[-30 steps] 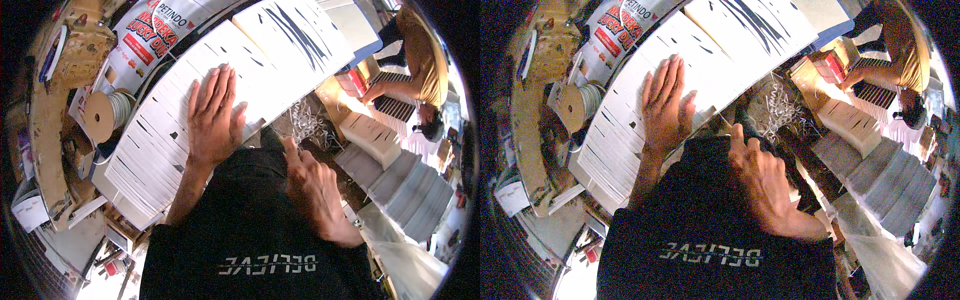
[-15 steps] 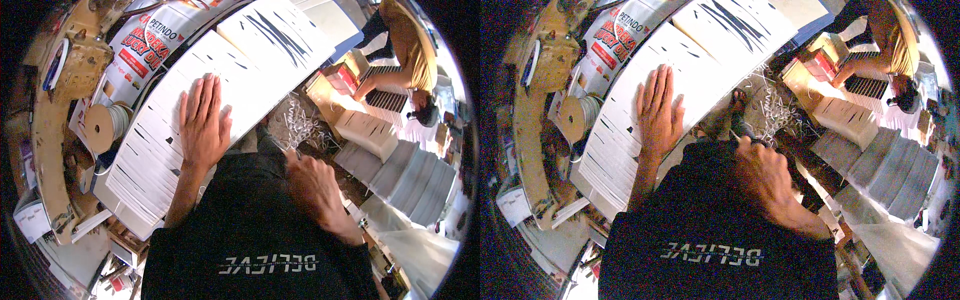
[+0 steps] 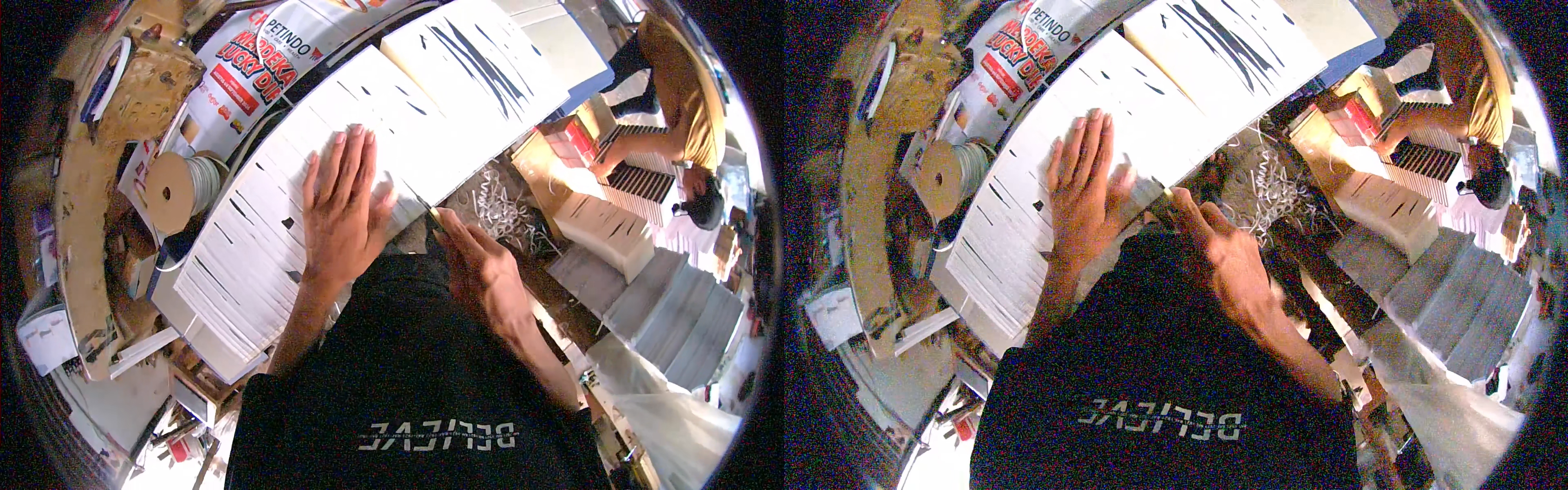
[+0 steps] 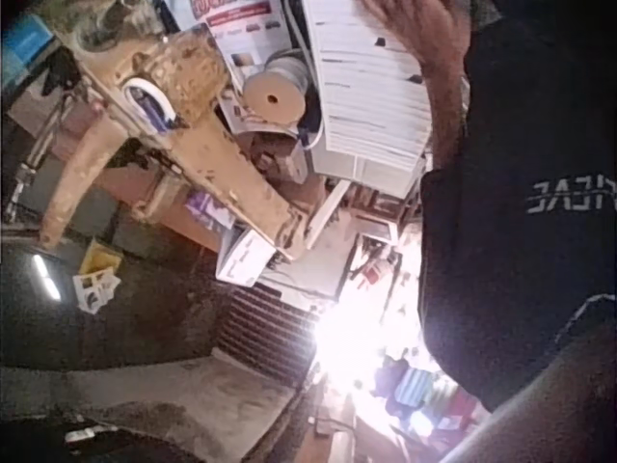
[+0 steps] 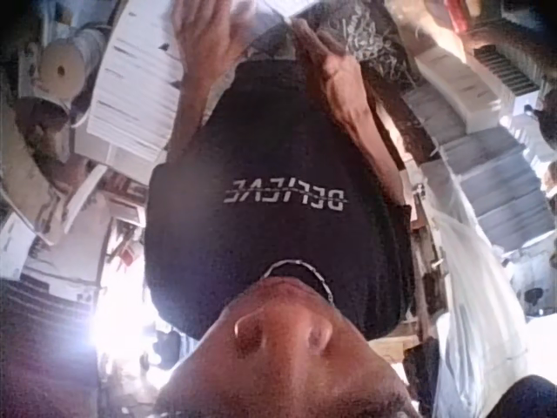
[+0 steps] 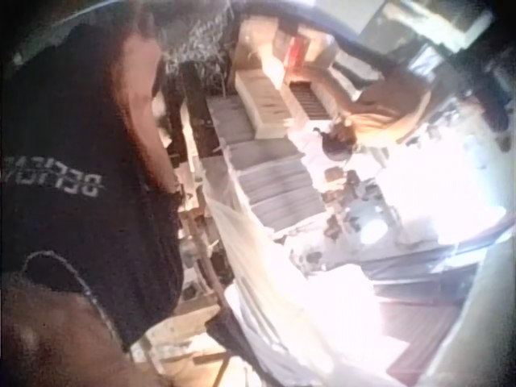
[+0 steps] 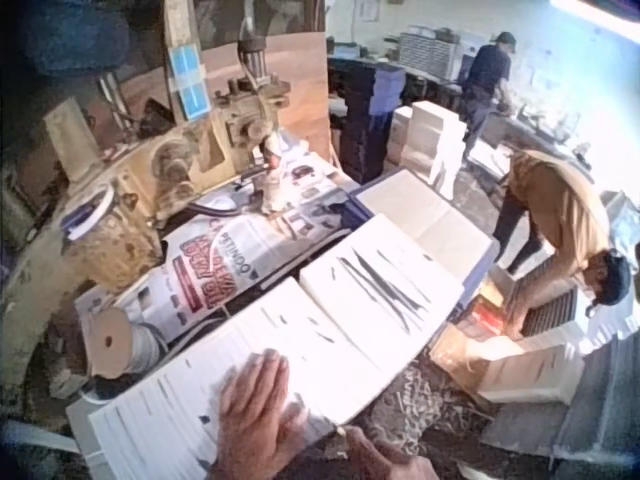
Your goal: The person aligns and trims a ribbon strip along the edge of a paper stack using a knife, then cuts along the spine between each section of the stack with the knife.
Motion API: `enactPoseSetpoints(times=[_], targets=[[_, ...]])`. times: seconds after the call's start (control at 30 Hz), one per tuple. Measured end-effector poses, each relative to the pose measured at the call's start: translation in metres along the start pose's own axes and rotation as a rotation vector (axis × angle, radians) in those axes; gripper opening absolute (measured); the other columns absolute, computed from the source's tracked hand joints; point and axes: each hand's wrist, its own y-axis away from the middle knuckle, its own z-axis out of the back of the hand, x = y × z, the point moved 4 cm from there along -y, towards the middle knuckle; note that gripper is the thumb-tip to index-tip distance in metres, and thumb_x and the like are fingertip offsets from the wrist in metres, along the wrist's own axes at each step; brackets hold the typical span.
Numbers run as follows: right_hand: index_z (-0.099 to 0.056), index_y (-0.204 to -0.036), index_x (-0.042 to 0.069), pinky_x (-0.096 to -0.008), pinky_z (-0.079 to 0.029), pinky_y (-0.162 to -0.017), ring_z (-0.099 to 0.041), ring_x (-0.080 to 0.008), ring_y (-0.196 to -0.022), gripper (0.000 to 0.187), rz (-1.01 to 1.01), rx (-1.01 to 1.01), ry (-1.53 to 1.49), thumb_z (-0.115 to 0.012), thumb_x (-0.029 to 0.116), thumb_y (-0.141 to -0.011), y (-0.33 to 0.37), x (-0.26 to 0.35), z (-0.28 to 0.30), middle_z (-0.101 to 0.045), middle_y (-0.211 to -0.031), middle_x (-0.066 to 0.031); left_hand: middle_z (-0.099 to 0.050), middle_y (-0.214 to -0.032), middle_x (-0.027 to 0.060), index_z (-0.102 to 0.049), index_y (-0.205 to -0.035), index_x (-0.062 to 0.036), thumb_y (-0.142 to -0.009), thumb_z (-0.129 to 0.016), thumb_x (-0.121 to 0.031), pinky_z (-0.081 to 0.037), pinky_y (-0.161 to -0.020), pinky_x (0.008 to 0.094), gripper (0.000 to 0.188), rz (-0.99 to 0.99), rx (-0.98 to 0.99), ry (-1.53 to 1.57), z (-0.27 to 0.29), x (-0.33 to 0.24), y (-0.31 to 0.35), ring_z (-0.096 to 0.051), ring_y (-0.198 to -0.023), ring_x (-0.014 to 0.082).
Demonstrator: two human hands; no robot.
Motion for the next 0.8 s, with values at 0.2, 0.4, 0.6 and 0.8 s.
enactPoseSetpoints(times=[0.2,0.4,0.6,0.8], targets=[[-0.063,-0.139,0.003,-0.0421,-0.057,-0.069,-0.072,-0.0378,-0.083,0.045,0.015,-0.032,0.084,-0.065,-0.005,-0.094,-0.003,0.004,-0.003,-0.070,-0.101,-0.0218,-0.030,-0.172,0.0130,-0.034,-0.163,-0.0023,-0.104,-0.053,-0.041,-0.013,-0.129,0.0521,0.073,0.005,-0.012,-0.003,0.000,-0.001,0.001,-0.023,-0.161,0.0291],[-0.066,-0.133,0.004,-0.0457,-0.055,-0.065,-0.070,-0.0410,-0.077,0.037,0.027,-0.043,0.080,-0.065,-0.001,-0.097,-0.002,0.007,0.001,-0.069,-0.097,-0.0224,-0.031,-0.171,0.0123,-0.035,-0.163,-0.0028,-0.104,-0.053,-0.041,-0.013,-0.129,0.0518,0.072,0.008,-0.016,-0.003,0.001,-0.002,-0.001,-0.024,-0.160,0.0287],[-0.051,-0.149,0.009,-0.0506,-0.057,-0.067,-0.071,-0.0437,-0.081,0.062,-0.072,0.126,0.299,-0.064,-0.005,-0.090,0.002,0.027,0.013,-0.068,-0.095,-0.0208,-0.033,-0.171,0.0132,-0.037,-0.162,-0.0020,-0.105,-0.048,-0.040,-0.015,-0.129,0.0525,0.069,0.014,-0.028,-0.034,-0.003,0.001,-0.001,-0.027,-0.159,0.0296],[-0.042,-0.151,0.001,-0.0459,-0.062,-0.057,-0.074,-0.0346,-0.070,0.053,-0.095,0.322,0.491,-0.052,0.007,-0.099,0.011,0.030,0.016,-0.064,-0.099,-0.0186,-0.035,-0.169,0.0139,-0.039,-0.161,-0.0019,-0.107,-0.044,-0.038,-0.017,-0.129,0.0529,0.064,0.006,-0.019,-0.024,-0.001,-0.003,-0.003,-0.028,-0.158,0.0307]])
